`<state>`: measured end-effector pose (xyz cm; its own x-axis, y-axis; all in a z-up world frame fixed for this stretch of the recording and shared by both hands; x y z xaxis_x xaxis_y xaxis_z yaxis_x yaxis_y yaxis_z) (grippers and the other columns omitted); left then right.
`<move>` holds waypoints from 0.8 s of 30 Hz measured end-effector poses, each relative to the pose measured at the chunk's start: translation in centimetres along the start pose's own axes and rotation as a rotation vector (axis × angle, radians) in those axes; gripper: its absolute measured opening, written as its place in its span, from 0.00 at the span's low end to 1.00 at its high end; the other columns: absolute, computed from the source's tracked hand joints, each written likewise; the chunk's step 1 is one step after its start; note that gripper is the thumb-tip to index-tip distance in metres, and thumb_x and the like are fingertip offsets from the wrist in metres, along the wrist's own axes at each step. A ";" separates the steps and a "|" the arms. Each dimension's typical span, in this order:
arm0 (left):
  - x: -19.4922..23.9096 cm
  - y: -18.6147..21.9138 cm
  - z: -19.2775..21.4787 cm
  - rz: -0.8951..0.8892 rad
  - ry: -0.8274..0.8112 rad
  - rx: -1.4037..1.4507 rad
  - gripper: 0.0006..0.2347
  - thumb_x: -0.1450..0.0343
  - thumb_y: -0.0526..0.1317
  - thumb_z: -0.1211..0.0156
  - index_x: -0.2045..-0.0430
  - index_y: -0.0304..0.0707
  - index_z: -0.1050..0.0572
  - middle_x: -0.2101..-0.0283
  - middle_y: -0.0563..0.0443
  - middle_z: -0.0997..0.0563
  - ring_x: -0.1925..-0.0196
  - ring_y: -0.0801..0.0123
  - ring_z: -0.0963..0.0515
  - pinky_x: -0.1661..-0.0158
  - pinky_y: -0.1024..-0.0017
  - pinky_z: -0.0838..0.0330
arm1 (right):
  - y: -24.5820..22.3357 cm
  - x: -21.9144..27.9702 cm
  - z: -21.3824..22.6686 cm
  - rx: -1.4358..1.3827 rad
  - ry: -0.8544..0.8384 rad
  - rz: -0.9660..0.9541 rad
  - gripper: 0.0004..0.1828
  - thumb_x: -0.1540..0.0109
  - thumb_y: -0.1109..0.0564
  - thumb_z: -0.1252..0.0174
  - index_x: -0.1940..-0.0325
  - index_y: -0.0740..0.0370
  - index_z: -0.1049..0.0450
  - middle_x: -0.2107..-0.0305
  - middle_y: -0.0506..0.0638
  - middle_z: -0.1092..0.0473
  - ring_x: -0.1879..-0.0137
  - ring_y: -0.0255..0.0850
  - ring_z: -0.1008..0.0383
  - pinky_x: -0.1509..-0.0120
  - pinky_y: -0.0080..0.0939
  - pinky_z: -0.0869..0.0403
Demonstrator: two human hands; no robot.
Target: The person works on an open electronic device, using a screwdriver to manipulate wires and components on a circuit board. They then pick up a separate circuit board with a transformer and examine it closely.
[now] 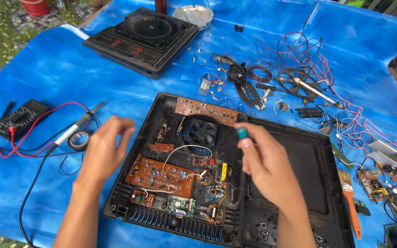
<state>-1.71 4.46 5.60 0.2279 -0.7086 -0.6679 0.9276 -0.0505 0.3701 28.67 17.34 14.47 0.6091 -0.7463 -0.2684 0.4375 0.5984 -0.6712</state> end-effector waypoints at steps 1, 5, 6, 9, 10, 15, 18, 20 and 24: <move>-0.6 1.3 0.3 -0.032 -0.009 0.132 0.04 0.23 0.31 0.44 0.56 0.30 0.28 0.60 0.42 0.22 0.58 0.54 0.22 0.53 0.61 0.30 | -0.4 0.1 -0.4 0.021 -0.028 0.006 0.21 0.31 0.50 0.57 0.36 0.52 0.29 0.71 0.45 0.25 0.67 0.35 0.23 0.59 0.39 0.26; -2.3 6.6 1.4 -0.127 -0.114 0.344 0.05 0.23 0.35 0.47 0.58 0.33 0.26 0.60 0.45 0.20 0.59 0.60 0.19 0.55 0.66 0.28 | -1.7 0.8 -2.0 -0.046 -0.109 -0.052 0.21 0.32 0.42 0.54 0.40 0.46 0.26 0.81 0.40 0.35 0.76 0.34 0.37 0.62 0.39 0.35; -2.8 8.2 1.9 -0.130 -0.114 0.344 0.05 0.23 0.35 0.47 0.58 0.33 0.26 0.60 0.45 0.20 0.59 0.60 0.19 0.55 0.66 0.28 | -1.8 0.9 -2.2 -0.046 -0.106 -0.051 0.21 0.32 0.42 0.54 0.40 0.46 0.26 0.81 0.40 0.35 0.76 0.34 0.37 0.62 0.39 0.35; -3.8 13.5 2.9 -0.340 -0.258 0.421 0.06 0.23 0.34 0.48 0.58 0.31 0.26 0.61 0.46 0.21 0.62 0.59 0.20 0.60 0.65 0.27 | -2.0 1.2 -3.0 -0.145 -0.132 -0.018 0.15 0.37 0.47 0.38 0.47 0.48 0.23 0.86 0.40 0.41 0.80 0.30 0.40 0.73 0.37 0.40; -4.1 14.9 2.9 -0.399 -0.327 0.383 0.03 0.23 0.33 0.48 0.61 0.33 0.28 0.64 0.47 0.25 0.65 0.56 0.21 0.63 0.60 0.29 | -2.5 1.3 -2.9 -0.142 -0.094 0.105 0.10 0.37 0.49 0.38 0.52 0.51 0.22 0.81 0.40 0.34 0.78 0.30 0.38 0.71 0.35 0.37; -5.0 18.2 2.8 -0.504 -0.426 0.204 0.20 0.46 0.22 0.39 0.63 0.37 0.32 0.65 0.47 0.29 0.67 0.48 0.22 0.67 0.54 0.30 | -3.8 1.8 -1.1 -0.182 0.025 0.312 0.03 0.37 0.57 0.37 0.63 0.58 0.22 0.76 0.43 0.26 0.73 0.31 0.30 0.68 0.32 0.32; -5.7 19.4 2.8 -0.473 -0.362 0.171 0.04 0.28 0.31 0.44 0.66 0.38 0.32 0.67 0.47 0.30 0.67 0.50 0.23 0.69 0.55 0.32 | -3.5 1.9 0.1 -0.182 0.059 0.272 0.06 0.36 0.58 0.40 0.67 0.60 0.25 0.76 0.45 0.32 0.72 0.34 0.36 0.67 0.34 0.37; -6.1 20.1 2.7 -0.485 -0.325 0.127 0.05 0.29 0.29 0.45 0.67 0.39 0.33 0.67 0.48 0.31 0.69 0.52 0.25 0.71 0.57 0.33 | -3.1 1.7 0.5 -0.141 -0.006 0.240 0.05 0.35 0.57 0.41 0.64 0.60 0.25 0.69 0.46 0.28 0.68 0.36 0.30 0.62 0.37 0.32; -6.3 20.4 2.8 -0.428 -0.276 0.245 0.03 0.24 0.31 0.48 0.67 0.37 0.33 0.68 0.47 0.32 0.70 0.52 0.26 0.74 0.56 0.36 | -2.7 1.6 0.5 -0.131 -0.034 0.256 0.07 0.35 0.56 0.41 0.64 0.61 0.23 0.68 0.47 0.27 0.66 0.37 0.27 0.62 0.37 0.30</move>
<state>14.94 5.94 19.13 -0.2702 -0.7449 -0.6100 0.8169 -0.5126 0.2642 28.80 14.68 16.20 0.7117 -0.5645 -0.4182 0.1789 0.7213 -0.6691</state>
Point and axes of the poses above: each hand's wrist, its own x-axis away from the middle knuckle, its own z-axis out of the back of the hand, y = z × x, the point moved 5 cm from there along -x, towards the middle knuckle
